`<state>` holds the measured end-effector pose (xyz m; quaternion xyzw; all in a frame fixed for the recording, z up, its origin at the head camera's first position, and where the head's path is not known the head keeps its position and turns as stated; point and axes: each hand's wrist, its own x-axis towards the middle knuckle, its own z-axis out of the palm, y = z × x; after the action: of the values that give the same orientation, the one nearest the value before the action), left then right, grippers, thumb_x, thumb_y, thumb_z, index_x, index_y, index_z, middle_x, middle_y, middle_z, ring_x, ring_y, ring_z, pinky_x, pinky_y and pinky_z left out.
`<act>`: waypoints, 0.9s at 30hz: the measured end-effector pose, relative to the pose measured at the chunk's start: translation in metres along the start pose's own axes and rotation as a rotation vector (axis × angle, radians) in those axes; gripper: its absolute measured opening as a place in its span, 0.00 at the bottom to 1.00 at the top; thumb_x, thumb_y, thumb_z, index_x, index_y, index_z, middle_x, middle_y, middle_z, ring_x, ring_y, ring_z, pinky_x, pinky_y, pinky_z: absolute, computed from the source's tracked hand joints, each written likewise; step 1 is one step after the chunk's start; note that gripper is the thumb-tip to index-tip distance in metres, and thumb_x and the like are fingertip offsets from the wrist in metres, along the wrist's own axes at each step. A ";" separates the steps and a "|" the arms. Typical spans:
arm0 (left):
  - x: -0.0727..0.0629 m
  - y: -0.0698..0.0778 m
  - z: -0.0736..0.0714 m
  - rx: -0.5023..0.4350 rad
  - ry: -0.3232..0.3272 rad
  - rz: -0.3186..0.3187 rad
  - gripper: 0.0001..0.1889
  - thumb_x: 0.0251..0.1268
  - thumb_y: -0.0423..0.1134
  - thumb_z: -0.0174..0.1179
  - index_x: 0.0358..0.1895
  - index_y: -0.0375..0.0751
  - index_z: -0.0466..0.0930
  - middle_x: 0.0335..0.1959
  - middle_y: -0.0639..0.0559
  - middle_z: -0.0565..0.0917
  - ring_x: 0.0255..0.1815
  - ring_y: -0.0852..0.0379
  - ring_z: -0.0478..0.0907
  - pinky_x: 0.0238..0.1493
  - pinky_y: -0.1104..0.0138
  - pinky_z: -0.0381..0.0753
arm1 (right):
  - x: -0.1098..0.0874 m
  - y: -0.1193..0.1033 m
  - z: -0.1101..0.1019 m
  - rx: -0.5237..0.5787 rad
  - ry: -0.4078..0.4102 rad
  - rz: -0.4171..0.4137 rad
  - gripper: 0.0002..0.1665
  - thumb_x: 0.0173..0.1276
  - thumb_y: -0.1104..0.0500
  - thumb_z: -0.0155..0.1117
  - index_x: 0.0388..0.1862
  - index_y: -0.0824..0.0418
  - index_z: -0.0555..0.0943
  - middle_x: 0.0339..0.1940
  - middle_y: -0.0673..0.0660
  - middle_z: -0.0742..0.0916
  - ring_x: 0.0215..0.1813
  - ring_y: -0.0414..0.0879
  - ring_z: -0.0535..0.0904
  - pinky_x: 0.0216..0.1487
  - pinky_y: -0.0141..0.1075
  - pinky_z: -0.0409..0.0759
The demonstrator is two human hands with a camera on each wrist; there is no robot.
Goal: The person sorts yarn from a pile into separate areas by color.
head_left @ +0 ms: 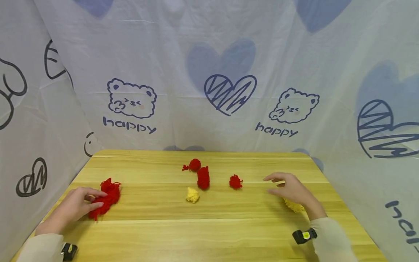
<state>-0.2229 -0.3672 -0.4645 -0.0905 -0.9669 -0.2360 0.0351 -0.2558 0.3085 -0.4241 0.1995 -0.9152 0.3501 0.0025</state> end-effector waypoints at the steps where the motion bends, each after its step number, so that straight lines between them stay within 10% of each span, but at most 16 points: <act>1: 0.000 0.000 0.000 -0.003 -0.002 0.002 0.15 0.55 0.34 0.76 0.47 0.37 0.90 0.47 0.32 0.88 0.40 0.44 0.88 0.39 0.55 0.89 | 0.003 -0.003 0.003 0.014 -0.009 -0.010 0.18 0.69 0.60 0.72 0.57 0.61 0.85 0.60 0.65 0.86 0.61 0.69 0.80 0.59 0.59 0.83; 27: 0.002 0.001 0.001 -0.005 -0.020 -0.023 0.15 0.54 0.33 0.77 0.47 0.36 0.90 0.46 0.30 0.87 0.40 0.43 0.88 0.36 0.62 0.88 | 0.044 -0.045 0.081 0.177 -0.118 -0.118 0.21 0.66 0.64 0.74 0.57 0.69 0.84 0.54 0.70 0.87 0.55 0.66 0.82 0.55 0.49 0.87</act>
<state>-0.2249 -0.3655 -0.4645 -0.0816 -0.9676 -0.2377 0.0225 -0.2692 0.2099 -0.4495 0.2725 -0.8660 0.4164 -0.0483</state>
